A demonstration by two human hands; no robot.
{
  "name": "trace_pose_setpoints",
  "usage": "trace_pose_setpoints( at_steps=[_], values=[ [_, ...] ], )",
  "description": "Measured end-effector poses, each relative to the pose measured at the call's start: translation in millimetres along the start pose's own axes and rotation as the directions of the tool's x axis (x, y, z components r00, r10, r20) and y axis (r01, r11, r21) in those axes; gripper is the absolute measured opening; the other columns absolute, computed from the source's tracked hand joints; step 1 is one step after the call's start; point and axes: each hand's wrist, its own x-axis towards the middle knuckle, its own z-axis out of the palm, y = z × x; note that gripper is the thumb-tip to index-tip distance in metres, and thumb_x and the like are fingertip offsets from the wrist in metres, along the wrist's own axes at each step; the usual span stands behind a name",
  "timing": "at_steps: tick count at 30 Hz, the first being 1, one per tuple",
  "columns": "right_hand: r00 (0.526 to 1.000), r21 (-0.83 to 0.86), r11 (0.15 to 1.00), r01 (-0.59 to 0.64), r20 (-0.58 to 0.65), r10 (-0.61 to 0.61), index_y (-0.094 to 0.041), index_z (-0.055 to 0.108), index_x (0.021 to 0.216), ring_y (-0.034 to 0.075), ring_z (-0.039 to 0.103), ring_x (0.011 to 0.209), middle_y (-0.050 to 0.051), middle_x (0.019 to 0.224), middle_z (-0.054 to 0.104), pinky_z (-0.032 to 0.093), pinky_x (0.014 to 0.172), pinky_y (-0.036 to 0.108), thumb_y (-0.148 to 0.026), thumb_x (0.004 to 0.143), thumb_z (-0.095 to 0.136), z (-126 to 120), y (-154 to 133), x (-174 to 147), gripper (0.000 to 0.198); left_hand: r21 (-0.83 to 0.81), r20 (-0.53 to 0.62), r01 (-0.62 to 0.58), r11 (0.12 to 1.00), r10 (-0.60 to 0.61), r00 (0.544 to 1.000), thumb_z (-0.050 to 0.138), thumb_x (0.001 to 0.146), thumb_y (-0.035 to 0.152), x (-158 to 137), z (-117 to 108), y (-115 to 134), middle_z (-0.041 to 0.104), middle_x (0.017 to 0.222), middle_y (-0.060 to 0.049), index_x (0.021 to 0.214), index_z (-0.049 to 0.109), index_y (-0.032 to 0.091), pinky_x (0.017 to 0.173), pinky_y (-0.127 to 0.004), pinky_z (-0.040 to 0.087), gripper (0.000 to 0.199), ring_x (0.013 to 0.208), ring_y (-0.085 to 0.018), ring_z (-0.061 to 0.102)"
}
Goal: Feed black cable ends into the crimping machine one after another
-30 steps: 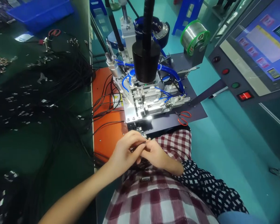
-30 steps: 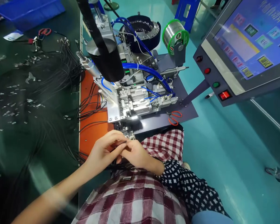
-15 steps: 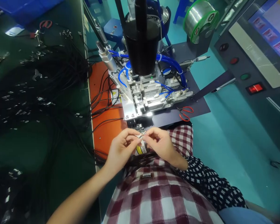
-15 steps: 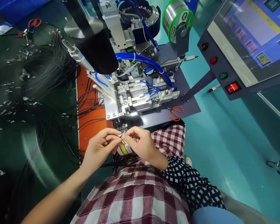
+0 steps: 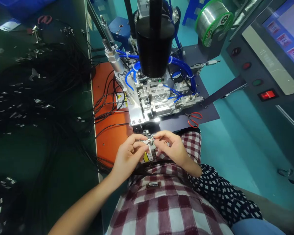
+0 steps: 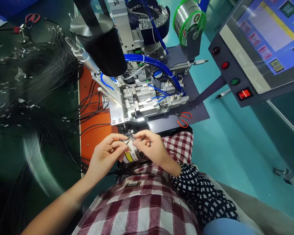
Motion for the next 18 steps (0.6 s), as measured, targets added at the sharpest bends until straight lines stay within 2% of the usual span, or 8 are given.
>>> trace_pose_setpoints(
  at_steps=[8,12,14,16,18],
  values=[
    [1.0,0.169,0.986,-0.007,-0.013,0.01,-0.018,0.067,0.074,0.009,0.052,0.049,0.0,0.071,0.065,0.045,0.045,0.023,-0.035,0.074,0.075,14,3,8,0.019,-0.041,-0.008,-0.016,0.999,0.016,1.0,0.064,0.085,0.034,0,2,-1,0.066,0.066,0.001,0.102,0.054,0.019,0.046,-0.02,0.042,0.025,0.047,-0.008,0.052],
    [1.0,0.175,0.984,-0.017,-0.016,0.021,-0.018,0.063,0.072,0.007,0.049,0.045,-0.002,0.067,0.063,0.042,0.044,0.022,-0.037,0.075,0.074,17,11,6,0.022,-0.08,-0.019,-0.015,0.997,0.014,1.0,0.065,0.084,0.034,1,4,-3,0.066,0.066,0.001,0.101,0.053,0.019,0.046,-0.02,0.041,0.025,0.046,-0.008,0.051],
    [0.999,0.1,0.995,-0.012,0.037,0.009,-0.018,0.061,0.073,0.008,0.049,0.047,-0.002,0.066,0.061,0.04,0.045,0.022,-0.036,0.079,0.07,14,13,4,0.021,-0.096,-0.026,-0.018,0.995,0.015,1.0,0.065,0.084,0.034,1,5,-4,0.066,0.066,0.001,0.101,0.053,0.019,0.045,-0.019,0.04,0.025,0.046,-0.008,0.051],
    [0.988,-0.06,0.998,0.009,0.155,0.0,-0.017,0.059,0.07,0.008,0.049,0.049,-0.003,0.062,0.058,0.038,0.047,0.022,-0.033,0.082,0.066,6,12,-1,0.021,-0.109,-0.039,-0.029,0.994,0.024,0.999,0.065,0.084,0.034,1,4,-5,0.065,0.066,0.001,0.101,0.053,0.019,0.045,-0.019,0.039,0.025,0.046,-0.007,0.051],
    [0.961,-0.243,0.967,0.08,0.276,-0.01,-0.017,0.054,0.062,0.009,0.05,0.052,-0.003,0.057,0.055,0.038,0.05,0.022,-0.028,0.085,0.061,-5,8,-6,0.027,-0.113,-0.043,-0.032,0.993,0.027,0.999,0.064,0.086,0.033,0,3,-5,0.066,0.067,0.001,0.102,0.052,0.019,0.046,-0.018,0.039,0.024,0.047,-0.007,0.051]
  ],
)
